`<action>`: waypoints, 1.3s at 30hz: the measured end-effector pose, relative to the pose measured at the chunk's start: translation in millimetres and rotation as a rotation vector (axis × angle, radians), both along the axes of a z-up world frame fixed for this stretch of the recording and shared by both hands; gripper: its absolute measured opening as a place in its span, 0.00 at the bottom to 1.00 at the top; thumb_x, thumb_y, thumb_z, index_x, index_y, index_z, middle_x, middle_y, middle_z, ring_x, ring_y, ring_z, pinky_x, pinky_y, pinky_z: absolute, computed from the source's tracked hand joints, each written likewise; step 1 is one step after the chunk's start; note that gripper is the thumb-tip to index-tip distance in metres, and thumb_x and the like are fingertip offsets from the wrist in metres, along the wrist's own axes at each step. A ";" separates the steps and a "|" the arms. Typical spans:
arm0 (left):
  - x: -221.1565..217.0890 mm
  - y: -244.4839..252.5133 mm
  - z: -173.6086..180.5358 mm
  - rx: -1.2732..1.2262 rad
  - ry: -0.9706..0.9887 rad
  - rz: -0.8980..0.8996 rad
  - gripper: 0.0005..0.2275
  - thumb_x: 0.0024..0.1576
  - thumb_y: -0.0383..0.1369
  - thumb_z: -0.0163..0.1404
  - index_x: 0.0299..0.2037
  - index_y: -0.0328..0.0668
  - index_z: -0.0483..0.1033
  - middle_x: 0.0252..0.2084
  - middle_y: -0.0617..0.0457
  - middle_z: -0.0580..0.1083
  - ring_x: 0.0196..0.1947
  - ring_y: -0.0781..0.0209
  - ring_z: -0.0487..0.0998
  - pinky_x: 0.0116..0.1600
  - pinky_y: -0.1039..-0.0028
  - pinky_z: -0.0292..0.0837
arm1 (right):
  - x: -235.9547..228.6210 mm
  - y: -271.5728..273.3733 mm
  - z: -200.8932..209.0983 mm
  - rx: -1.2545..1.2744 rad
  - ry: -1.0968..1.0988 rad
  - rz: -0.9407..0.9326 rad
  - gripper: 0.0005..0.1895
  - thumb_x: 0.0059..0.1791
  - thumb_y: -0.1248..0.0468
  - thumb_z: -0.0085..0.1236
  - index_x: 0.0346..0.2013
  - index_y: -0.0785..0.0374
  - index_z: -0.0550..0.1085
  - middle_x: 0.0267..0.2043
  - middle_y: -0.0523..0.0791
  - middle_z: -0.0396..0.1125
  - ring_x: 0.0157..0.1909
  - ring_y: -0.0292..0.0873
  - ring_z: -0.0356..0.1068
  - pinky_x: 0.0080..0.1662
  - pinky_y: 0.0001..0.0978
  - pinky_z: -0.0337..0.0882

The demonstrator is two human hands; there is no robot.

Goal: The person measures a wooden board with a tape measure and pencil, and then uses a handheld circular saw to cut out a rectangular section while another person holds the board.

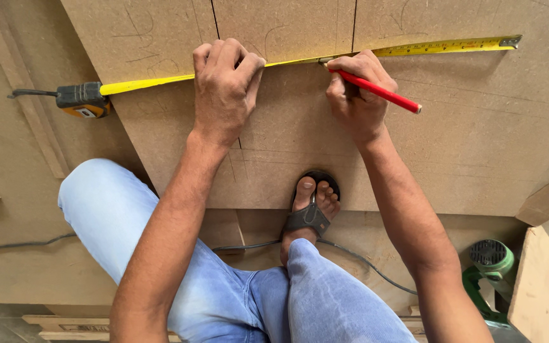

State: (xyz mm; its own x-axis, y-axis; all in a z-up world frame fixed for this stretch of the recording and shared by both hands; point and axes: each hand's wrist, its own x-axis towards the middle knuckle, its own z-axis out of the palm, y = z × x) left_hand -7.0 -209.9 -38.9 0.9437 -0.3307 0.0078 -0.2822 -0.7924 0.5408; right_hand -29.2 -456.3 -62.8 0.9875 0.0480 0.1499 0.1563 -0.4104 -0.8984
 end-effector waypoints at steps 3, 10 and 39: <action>0.6 -0.3 -0.6 -0.001 -0.004 -0.001 0.04 0.62 0.27 0.62 0.39 0.45 0.80 0.36 0.59 0.69 0.40 0.62 0.71 0.58 0.65 0.61 | -0.2 -0.8 -0.6 -0.016 -0.006 0.008 0.12 0.45 0.80 0.54 0.40 0.65 0.76 0.34 0.45 0.70 0.36 0.41 0.68 0.39 0.32 0.68; -0.1 0.4 -2.6 0.005 0.001 0.001 0.04 0.62 0.28 0.62 0.39 0.45 0.80 0.36 0.58 0.69 0.40 0.62 0.71 0.57 0.65 0.61 | -0.4 -0.4 -2.3 -0.026 -0.012 -0.002 0.12 0.46 0.80 0.55 0.40 0.65 0.77 0.34 0.45 0.71 0.36 0.40 0.68 0.38 0.31 0.69; 10.2 -5.0 18.8 -0.023 0.019 -0.007 0.05 0.59 0.26 0.62 0.40 0.42 0.79 0.37 0.53 0.70 0.43 0.55 0.73 0.56 0.62 0.61 | -4.5 -15.5 9.7 -0.068 -0.037 -0.088 0.14 0.54 0.78 0.59 0.52 0.62 0.78 0.42 0.44 0.70 0.47 0.43 0.69 0.46 0.31 0.72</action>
